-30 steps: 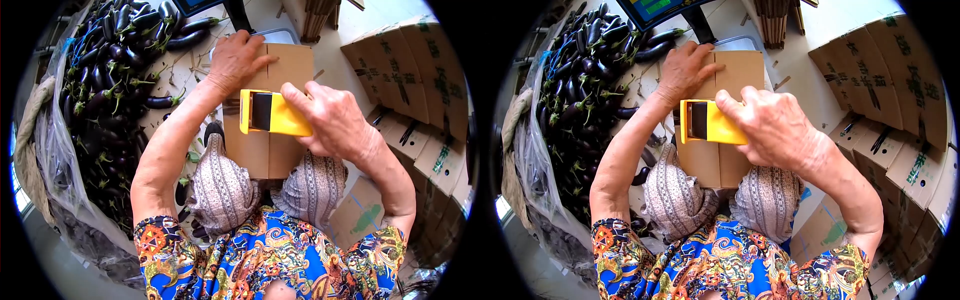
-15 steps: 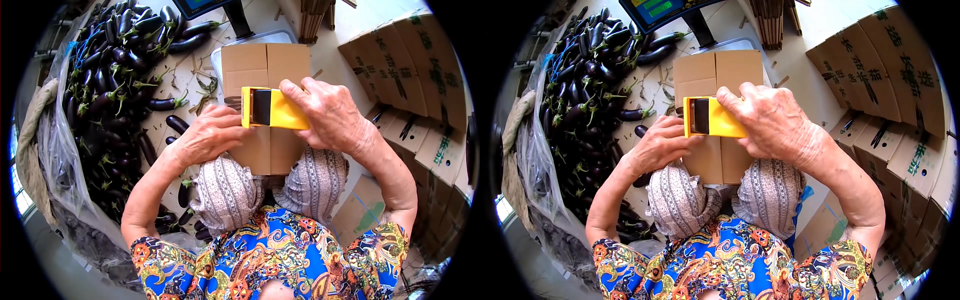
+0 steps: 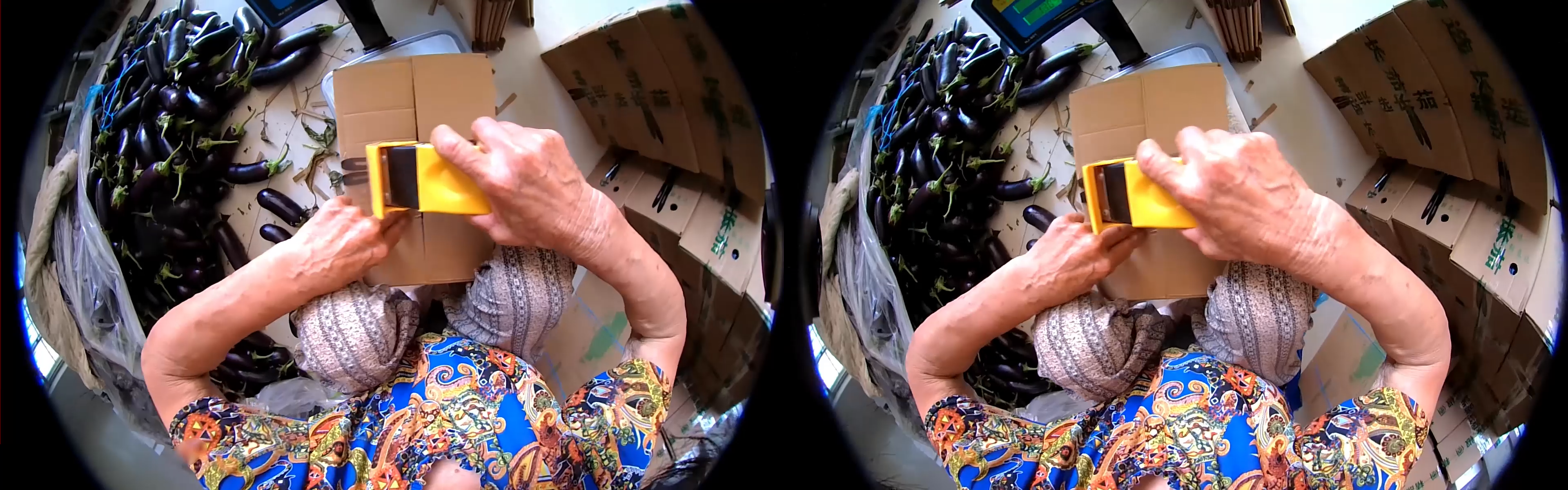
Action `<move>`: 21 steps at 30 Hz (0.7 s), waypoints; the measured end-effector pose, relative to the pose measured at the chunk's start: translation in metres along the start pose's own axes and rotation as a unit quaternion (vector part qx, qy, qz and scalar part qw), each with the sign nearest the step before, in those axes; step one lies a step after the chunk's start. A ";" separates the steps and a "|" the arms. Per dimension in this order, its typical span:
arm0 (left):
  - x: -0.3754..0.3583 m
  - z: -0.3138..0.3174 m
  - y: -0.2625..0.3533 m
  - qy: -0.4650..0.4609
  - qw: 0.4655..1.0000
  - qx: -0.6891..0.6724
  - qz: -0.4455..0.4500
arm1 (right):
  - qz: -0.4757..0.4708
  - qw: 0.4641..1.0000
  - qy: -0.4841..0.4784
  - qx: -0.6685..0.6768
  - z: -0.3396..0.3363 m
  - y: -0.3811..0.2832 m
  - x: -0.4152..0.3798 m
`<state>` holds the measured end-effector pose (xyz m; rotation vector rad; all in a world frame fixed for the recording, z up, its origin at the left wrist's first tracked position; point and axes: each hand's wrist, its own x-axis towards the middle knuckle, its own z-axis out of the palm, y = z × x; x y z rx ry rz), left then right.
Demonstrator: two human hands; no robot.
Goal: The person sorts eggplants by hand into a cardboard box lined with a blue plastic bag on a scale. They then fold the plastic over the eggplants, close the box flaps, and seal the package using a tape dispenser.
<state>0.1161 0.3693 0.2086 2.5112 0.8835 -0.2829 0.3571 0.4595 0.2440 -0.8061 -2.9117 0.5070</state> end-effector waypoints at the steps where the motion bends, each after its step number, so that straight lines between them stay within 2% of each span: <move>1: -0.001 -0.003 0.000 -0.019 1.000 0.004 -0.008 | -0.001 1.000 -0.005 0.003 -0.001 -0.001 0.005; 3: 0.001 -0.010 -0.006 -0.045 0.999 -0.017 -0.013 | 0.010 1.000 0.001 0.021 0.001 0.003 0.001; 6: -0.014 0.003 -0.020 0.005 0.996 -0.092 0.015 | 0.001 0.999 0.040 0.022 0.003 0.002 -0.003; 7: -0.013 0.003 -0.022 0.067 0.988 -0.133 0.031 | -0.004 0.999 0.046 0.026 0.004 0.003 -0.002; 10: -0.020 0.001 -0.029 0.070 0.957 -0.279 -0.031 | -0.002 0.999 0.040 0.028 0.002 0.004 -0.006; 11: -0.020 -0.003 -0.028 0.147 0.944 -0.296 -0.020 | 0.000 0.999 0.033 0.025 0.001 0.003 -0.007; 14: -0.015 -0.011 -0.031 0.318 0.906 -0.258 -0.104 | -0.010 0.999 0.040 0.021 0.002 0.005 -0.007; 16: 0.003 -0.023 -0.035 0.416 0.841 -0.291 -0.190 | -0.015 0.999 0.046 0.022 0.001 0.005 -0.005; 17: 0.015 -0.026 -0.048 0.453 0.837 -0.258 -0.163 | -0.012 0.999 0.045 0.022 0.000 0.004 -0.005; 19: 0.041 -0.036 -0.065 0.444 0.864 -0.189 -0.147 | -0.008 0.999 0.045 0.021 0.001 0.003 -0.006; 20: 0.058 -0.026 -0.077 0.476 0.851 -0.186 -0.119 | -0.010 0.999 0.048 0.020 0.001 0.004 -0.006; 21: 0.067 -0.016 -0.087 0.462 0.866 -0.155 -0.117 | -0.012 0.998 0.053 0.017 0.001 0.006 -0.006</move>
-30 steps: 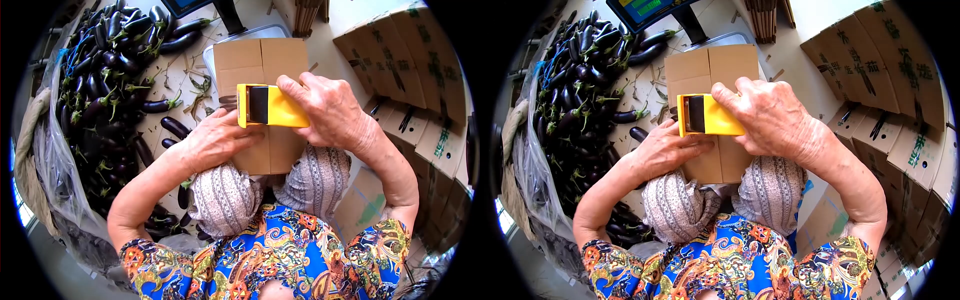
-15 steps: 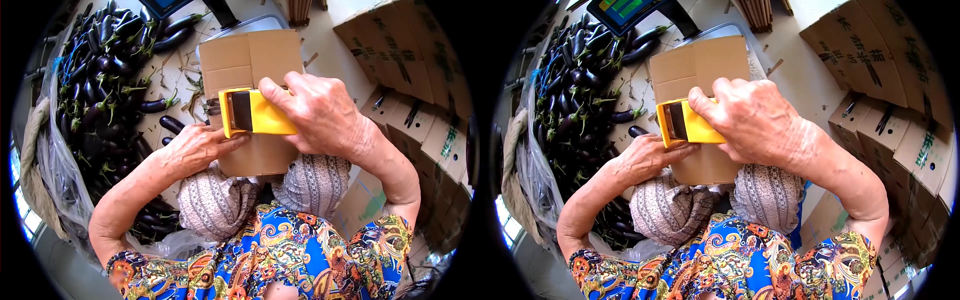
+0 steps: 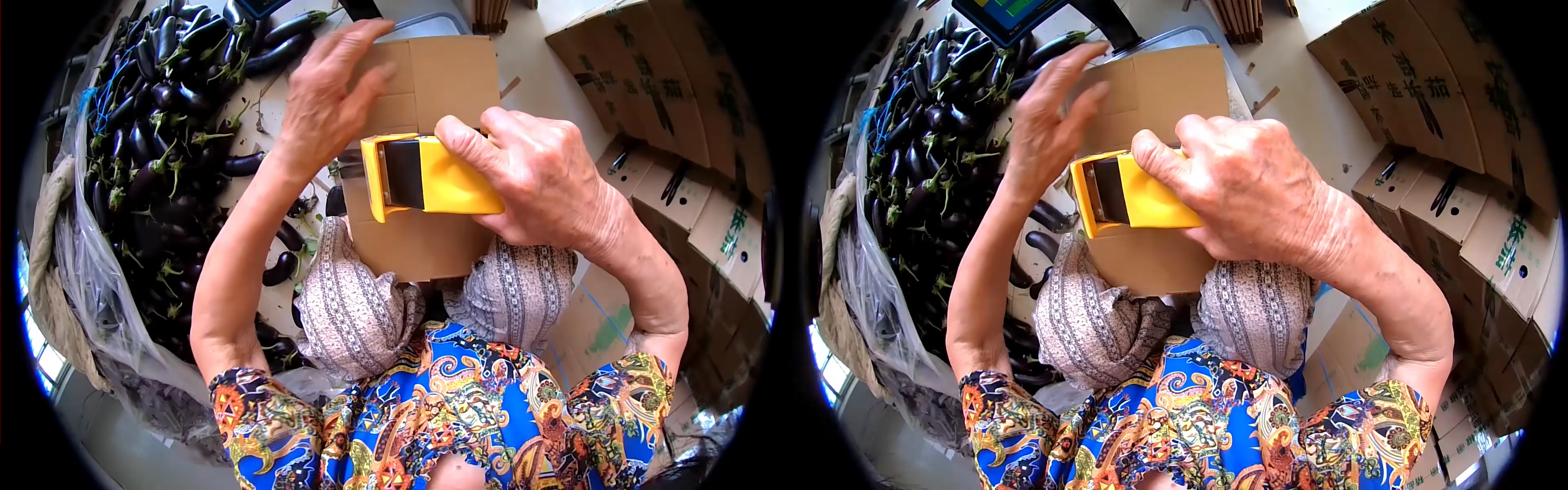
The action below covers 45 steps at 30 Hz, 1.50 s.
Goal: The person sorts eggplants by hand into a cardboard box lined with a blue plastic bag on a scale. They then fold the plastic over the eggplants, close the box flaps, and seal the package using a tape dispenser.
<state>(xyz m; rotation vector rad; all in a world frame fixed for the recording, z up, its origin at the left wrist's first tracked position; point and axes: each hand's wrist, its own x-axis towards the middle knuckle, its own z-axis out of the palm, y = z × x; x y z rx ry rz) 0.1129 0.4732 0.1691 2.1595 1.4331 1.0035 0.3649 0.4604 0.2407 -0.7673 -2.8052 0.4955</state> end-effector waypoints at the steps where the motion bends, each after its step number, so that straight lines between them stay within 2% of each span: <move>1: -0.001 0.010 -0.010 -0.017 0.999 0.030 0.017 | 0.000 1.000 0.001 0.000 0.001 0.001 -0.001; 4: -0.007 0.023 -0.027 -0.028 0.970 0.217 0.104 | -0.002 1.000 0.005 -0.002 0.002 0.001 0.000; 7: -0.006 0.019 -0.038 -0.076 0.974 0.210 -0.016 | -0.010 1.000 0.010 -0.010 0.003 -0.002 0.004; 9: -0.001 0.015 -0.041 -0.103 0.984 0.143 -0.028 | -0.012 1.000 0.000 -0.014 0.004 -0.003 0.004; 14: -0.002 0.017 -0.047 -0.079 0.988 0.132 -0.025 | -0.009 1.000 -0.010 -0.028 0.002 -0.009 0.006; 17: -0.001 0.015 -0.056 -0.098 0.986 0.132 0.021 | -0.008 1.000 -0.012 -0.026 0.001 -0.007 0.008; 20: 0.000 0.013 -0.051 -0.068 0.995 0.078 -0.011 | -0.002 1.000 -0.027 -0.016 0.000 -0.006 0.012; 23: 0.001 0.012 -0.057 -0.086 0.990 0.116 0.009 | -0.001 0.999 -0.041 -0.014 0.001 -0.009 0.012; 24: 0.000 0.012 -0.055 -0.081 0.992 0.098 -0.026 | 0.002 0.999 -0.046 -0.015 0.000 -0.010 0.012; 27: -0.002 0.019 -0.064 -0.054 0.992 0.111 -0.011 | 0.002 0.999 -0.035 -0.026 0.000 -0.012 0.007; 31: -0.003 0.021 -0.062 -0.061 0.990 0.129 -0.011 | 0.004 0.999 -0.027 -0.022 -0.001 -0.012 0.003; 35: -0.001 0.016 -0.048 -0.066 0.987 0.139 -0.047 | 0.013 0.998 -0.056 -0.014 -0.004 -0.009 0.008; 36: 0.002 0.017 -0.049 -0.034 0.987 0.154 -0.006 | 0.012 0.998 -0.065 -0.012 -0.005 -0.009 0.009; 39: 0.006 0.016 -0.042 -0.050 0.978 0.203 0.006 | 0.012 0.997 -0.071 0.001 -0.008 -0.008 0.007; 43: 0.008 0.017 -0.041 -0.081 0.983 0.161 -0.014 | 0.006 0.998 -0.057 0.004 -0.009 -0.007 0.005; 45: 0.010 0.015 -0.035 -0.094 0.978 0.184 -0.018 | -0.001 0.999 -0.053 0.002 -0.010 -0.007 0.005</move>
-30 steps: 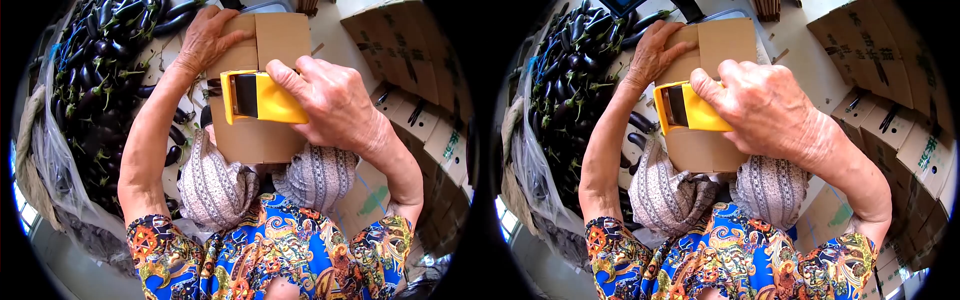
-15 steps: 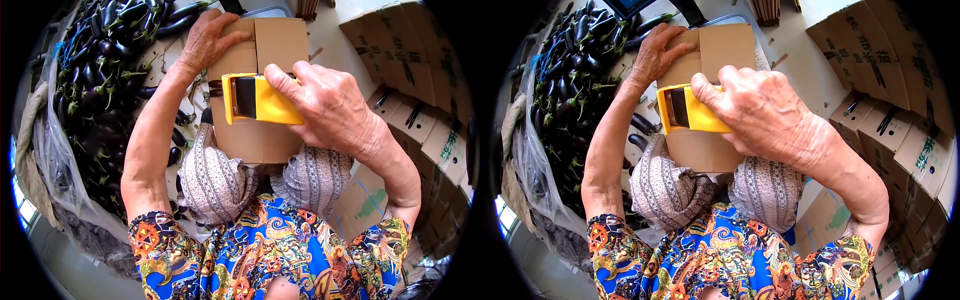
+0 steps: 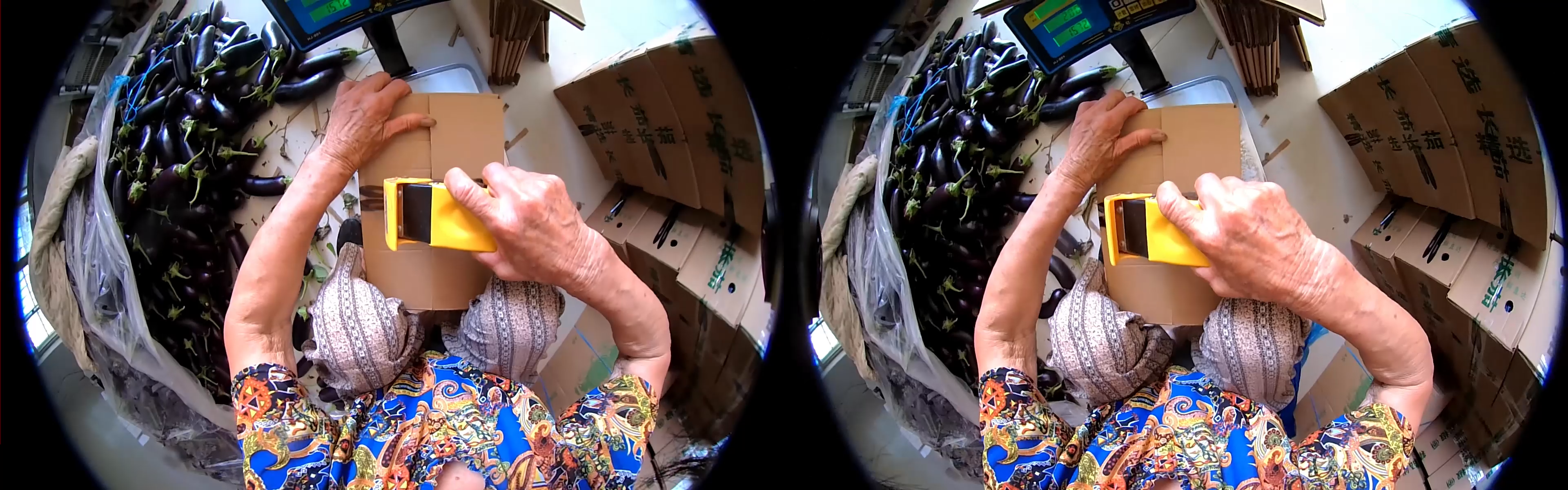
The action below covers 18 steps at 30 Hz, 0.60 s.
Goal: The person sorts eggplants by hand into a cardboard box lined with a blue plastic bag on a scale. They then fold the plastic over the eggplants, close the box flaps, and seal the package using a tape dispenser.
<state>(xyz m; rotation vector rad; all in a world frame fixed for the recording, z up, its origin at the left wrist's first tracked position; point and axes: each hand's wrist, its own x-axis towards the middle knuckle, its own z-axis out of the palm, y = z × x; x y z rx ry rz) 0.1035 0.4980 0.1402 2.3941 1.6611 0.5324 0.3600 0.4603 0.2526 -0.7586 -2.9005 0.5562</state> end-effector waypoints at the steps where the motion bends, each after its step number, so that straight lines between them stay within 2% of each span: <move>1: 0.001 -0.003 0.001 -0.007 1.000 0.005 -0.001 | 0.002 1.000 -0.005 -0.002 -0.001 0.000 0.000; 5: -0.004 0.002 0.006 0.008 1.000 0.003 0.023 | 0.005 1.000 -0.002 0.006 0.000 -0.003 -0.003; 8: 0.003 -0.005 0.031 -0.014 0.998 0.054 0.027 | 0.002 1.000 0.004 0.010 0.000 -0.002 -0.004; 9: 0.009 0.003 0.036 0.008 0.997 0.063 0.050 | 0.004 1.000 0.001 0.012 -0.002 -0.002 -0.003; 12: 0.017 0.010 0.036 -0.042 0.994 0.091 0.036 | 0.009 1.000 -0.007 0.013 -0.001 -0.006 0.000; 15: 0.020 0.018 0.029 0.014 0.992 0.108 0.069 | 0.009 1.000 -0.024 0.000 -0.005 -0.005 0.002; 18: 0.019 0.023 0.025 0.026 0.991 0.107 0.082 | 0.013 0.999 -0.038 -0.004 -0.007 -0.001 -0.003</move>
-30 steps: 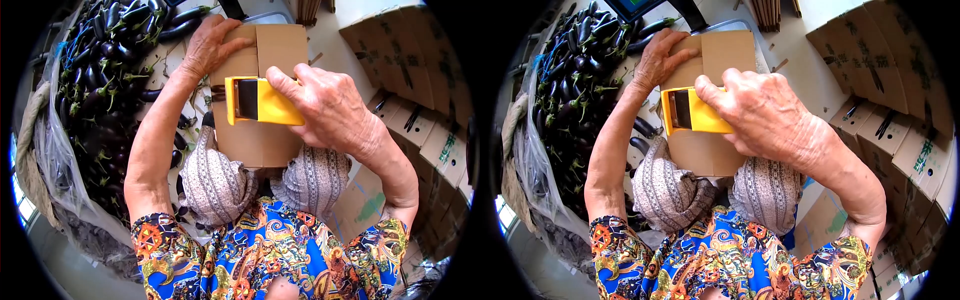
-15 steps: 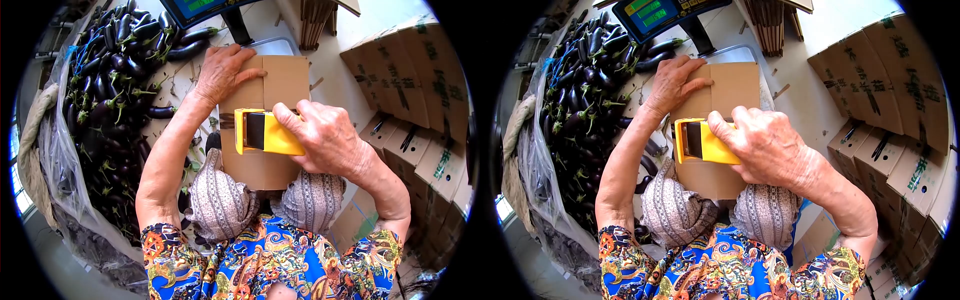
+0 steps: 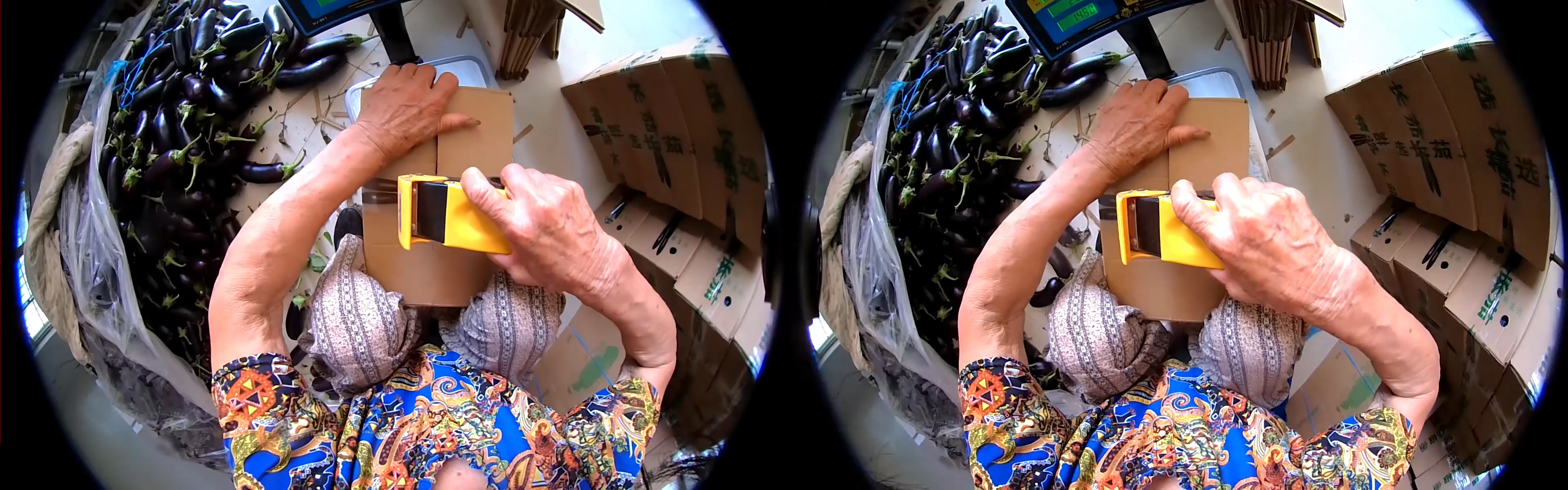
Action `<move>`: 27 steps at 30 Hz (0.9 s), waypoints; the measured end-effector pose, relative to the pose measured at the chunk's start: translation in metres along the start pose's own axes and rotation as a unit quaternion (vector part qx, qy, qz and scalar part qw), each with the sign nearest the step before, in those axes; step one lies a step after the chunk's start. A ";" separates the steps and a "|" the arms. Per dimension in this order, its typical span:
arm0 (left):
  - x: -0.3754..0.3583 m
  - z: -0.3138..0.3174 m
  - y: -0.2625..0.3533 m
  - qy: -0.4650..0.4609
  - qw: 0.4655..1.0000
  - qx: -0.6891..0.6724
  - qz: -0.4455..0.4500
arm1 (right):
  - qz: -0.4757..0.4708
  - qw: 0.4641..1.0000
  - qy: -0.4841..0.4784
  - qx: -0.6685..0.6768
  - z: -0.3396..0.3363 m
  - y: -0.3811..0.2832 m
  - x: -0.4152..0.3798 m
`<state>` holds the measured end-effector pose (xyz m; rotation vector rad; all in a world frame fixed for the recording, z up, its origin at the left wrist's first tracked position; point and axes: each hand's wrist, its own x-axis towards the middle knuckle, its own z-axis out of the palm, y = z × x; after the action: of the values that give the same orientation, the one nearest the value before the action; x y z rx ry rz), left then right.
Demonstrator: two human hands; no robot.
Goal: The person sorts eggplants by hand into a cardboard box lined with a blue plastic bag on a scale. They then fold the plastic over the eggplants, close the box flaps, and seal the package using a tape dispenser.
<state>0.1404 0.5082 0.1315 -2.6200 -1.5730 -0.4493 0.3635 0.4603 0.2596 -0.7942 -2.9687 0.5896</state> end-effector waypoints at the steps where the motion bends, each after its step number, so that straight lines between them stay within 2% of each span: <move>1: -0.001 0.001 0.000 0.003 1.000 0.000 0.001 | -0.002 1.000 -0.005 -0.003 -0.001 0.002 -0.002; 8: -0.003 0.003 -0.003 0.016 1.000 -0.007 -0.001 | 0.027 0.998 -0.026 -0.056 0.004 0.045 -0.044; 13: -0.005 0.004 -0.005 0.030 0.999 -0.024 -0.003 | 0.067 0.998 0.009 -0.004 0.031 0.078 -0.086; 16: -0.005 0.002 -0.005 0.006 0.999 -0.037 -0.019 | 0.081 0.996 0.036 0.031 0.053 0.102 -0.105; 19: -0.007 -0.005 -0.006 0.004 0.992 -0.124 -0.035 | 0.093 0.992 0.046 0.079 0.078 0.114 -0.116; 20: -0.010 -0.007 -0.010 0.069 0.980 -0.175 -0.067 | 0.089 0.990 0.052 0.093 0.088 0.118 -0.113; 22: -0.025 -0.012 -0.018 0.191 0.933 -0.275 -0.131 | 0.083 0.989 0.059 0.111 0.103 0.117 -0.097; 24: -0.067 -0.001 -0.027 0.185 0.836 -0.399 -0.328 | 0.103 0.984 0.053 0.134 0.118 0.113 -0.082; 25: -0.096 0.016 -0.025 0.095 0.701 -0.582 -0.400 | 0.106 0.982 0.060 0.142 0.125 0.114 -0.082; 26: -0.124 0.033 -0.019 0.001 0.522 -0.727 -0.447 | 0.105 0.981 0.067 0.150 0.132 0.116 -0.081; 27: -0.146 0.041 0.012 0.001 0.536 -0.707 -0.461 | 0.105 0.979 0.072 0.157 0.136 0.115 -0.080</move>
<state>0.0959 0.3852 0.0537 -1.4340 -3.3781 -2.7096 0.4739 0.4655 0.0985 -1.0701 -2.5865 0.9380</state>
